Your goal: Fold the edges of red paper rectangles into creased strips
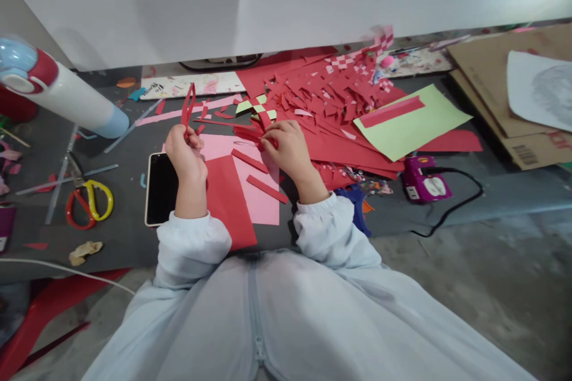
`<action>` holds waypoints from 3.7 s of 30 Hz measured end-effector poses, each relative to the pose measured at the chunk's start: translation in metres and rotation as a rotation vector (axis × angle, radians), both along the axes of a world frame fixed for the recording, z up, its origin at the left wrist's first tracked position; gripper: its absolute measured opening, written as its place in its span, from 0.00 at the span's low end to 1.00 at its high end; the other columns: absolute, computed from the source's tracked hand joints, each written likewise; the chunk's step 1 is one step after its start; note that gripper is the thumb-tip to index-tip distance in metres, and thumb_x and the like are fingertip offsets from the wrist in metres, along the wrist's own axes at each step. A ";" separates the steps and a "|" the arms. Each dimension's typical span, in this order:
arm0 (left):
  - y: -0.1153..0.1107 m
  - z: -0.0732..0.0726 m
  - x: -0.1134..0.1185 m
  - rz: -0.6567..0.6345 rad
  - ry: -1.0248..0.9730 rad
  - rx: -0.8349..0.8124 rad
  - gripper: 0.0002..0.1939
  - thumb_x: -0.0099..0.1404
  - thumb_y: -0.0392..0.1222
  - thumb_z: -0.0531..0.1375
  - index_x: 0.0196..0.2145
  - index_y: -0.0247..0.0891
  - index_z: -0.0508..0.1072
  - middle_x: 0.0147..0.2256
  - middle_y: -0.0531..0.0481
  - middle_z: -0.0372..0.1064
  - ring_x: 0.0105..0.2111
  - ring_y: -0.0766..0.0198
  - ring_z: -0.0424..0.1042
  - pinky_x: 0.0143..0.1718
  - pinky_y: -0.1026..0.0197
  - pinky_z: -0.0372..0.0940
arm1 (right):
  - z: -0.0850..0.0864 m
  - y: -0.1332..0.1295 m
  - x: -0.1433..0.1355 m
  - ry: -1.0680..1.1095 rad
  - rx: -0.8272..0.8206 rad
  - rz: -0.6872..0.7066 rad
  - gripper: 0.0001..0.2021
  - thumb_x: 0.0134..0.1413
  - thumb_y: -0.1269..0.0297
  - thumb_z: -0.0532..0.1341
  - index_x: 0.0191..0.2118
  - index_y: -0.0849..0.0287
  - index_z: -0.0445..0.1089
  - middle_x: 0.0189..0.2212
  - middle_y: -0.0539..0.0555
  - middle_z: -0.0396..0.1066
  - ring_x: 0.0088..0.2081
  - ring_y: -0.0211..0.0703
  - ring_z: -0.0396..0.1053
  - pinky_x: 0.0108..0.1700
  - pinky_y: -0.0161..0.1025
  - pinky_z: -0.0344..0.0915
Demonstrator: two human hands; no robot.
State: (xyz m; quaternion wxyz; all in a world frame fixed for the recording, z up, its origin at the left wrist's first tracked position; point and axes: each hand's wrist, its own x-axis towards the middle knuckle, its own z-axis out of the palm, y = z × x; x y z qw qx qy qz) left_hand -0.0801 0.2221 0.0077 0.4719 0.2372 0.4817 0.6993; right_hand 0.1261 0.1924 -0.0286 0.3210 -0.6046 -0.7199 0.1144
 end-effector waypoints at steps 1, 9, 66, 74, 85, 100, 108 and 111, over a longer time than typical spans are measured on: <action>0.000 0.000 0.000 -0.001 0.001 -0.002 0.19 0.63 0.46 0.60 0.18 0.40 0.60 0.16 0.60 0.50 0.15 0.73 0.50 0.20 0.66 0.49 | 0.000 0.000 0.000 0.021 0.021 -0.020 0.09 0.59 0.64 0.58 0.34 0.55 0.76 0.42 0.58 0.75 0.47 0.54 0.66 0.55 0.54 0.61; 0.000 0.002 0.001 -0.009 -0.002 -0.015 0.19 0.63 0.44 0.59 0.17 0.40 0.60 0.16 0.60 0.49 0.15 0.73 0.50 0.20 0.66 0.50 | -0.003 0.004 0.003 0.061 0.126 -0.206 0.06 0.59 0.63 0.58 0.37 0.56 0.73 0.40 0.59 0.73 0.46 0.54 0.66 0.55 0.53 0.58; -0.004 0.002 0.006 -0.115 0.090 -0.055 0.11 0.58 0.39 0.55 0.19 0.40 0.62 0.15 0.61 0.52 0.15 0.75 0.52 0.19 0.71 0.51 | 0.025 -0.009 0.013 0.422 -0.131 -0.376 0.19 0.55 0.45 0.61 0.27 0.57 0.68 0.21 0.48 0.68 0.25 0.38 0.62 0.30 0.37 0.56; -0.010 -0.004 0.008 -0.569 0.324 -0.184 0.07 0.56 0.41 0.62 0.23 0.37 0.71 0.19 0.56 0.65 0.19 0.73 0.63 0.21 0.71 0.58 | 0.022 -0.009 0.014 0.067 -0.165 -0.437 0.16 0.60 0.51 0.59 0.31 0.59 0.73 0.30 0.55 0.76 0.32 0.45 0.70 0.33 0.39 0.55; -0.019 0.007 0.012 -1.149 0.545 -0.184 0.12 0.55 0.45 0.71 0.25 0.34 0.76 0.23 0.51 0.73 0.23 0.69 0.70 0.28 0.65 0.65 | 0.021 -0.008 -0.002 0.551 -0.301 0.011 0.16 0.50 0.49 0.62 0.25 0.58 0.68 0.22 0.47 0.67 0.24 0.35 0.62 0.30 0.35 0.57; -0.034 0.038 0.007 -0.709 0.788 0.019 0.12 0.69 0.43 0.55 0.32 0.37 0.75 0.23 0.53 0.71 0.20 0.71 0.62 0.24 0.67 0.57 | 0.060 -0.026 0.004 -0.184 -0.326 -0.240 0.14 0.61 0.58 0.57 0.43 0.61 0.76 0.42 0.62 0.78 0.44 0.56 0.72 0.42 0.45 0.61; -0.116 0.047 -0.017 -0.942 1.501 0.128 0.11 0.68 0.46 0.57 0.39 0.38 0.76 0.33 0.50 0.77 0.33 0.61 0.73 0.37 0.60 0.65 | 0.096 -0.083 0.003 -0.338 -0.378 -0.050 0.13 0.61 0.57 0.58 0.39 0.59 0.76 0.36 0.60 0.78 0.39 0.52 0.71 0.36 0.41 0.54; -0.161 0.018 -0.013 -0.932 1.709 0.230 0.19 0.66 0.49 0.61 0.49 0.34 0.73 0.45 0.41 0.75 0.46 0.52 0.73 0.49 0.54 0.66 | 0.095 -0.107 0.012 -0.304 -0.368 -0.061 0.12 0.59 0.56 0.61 0.39 0.58 0.77 0.34 0.59 0.79 0.36 0.50 0.70 0.35 0.41 0.54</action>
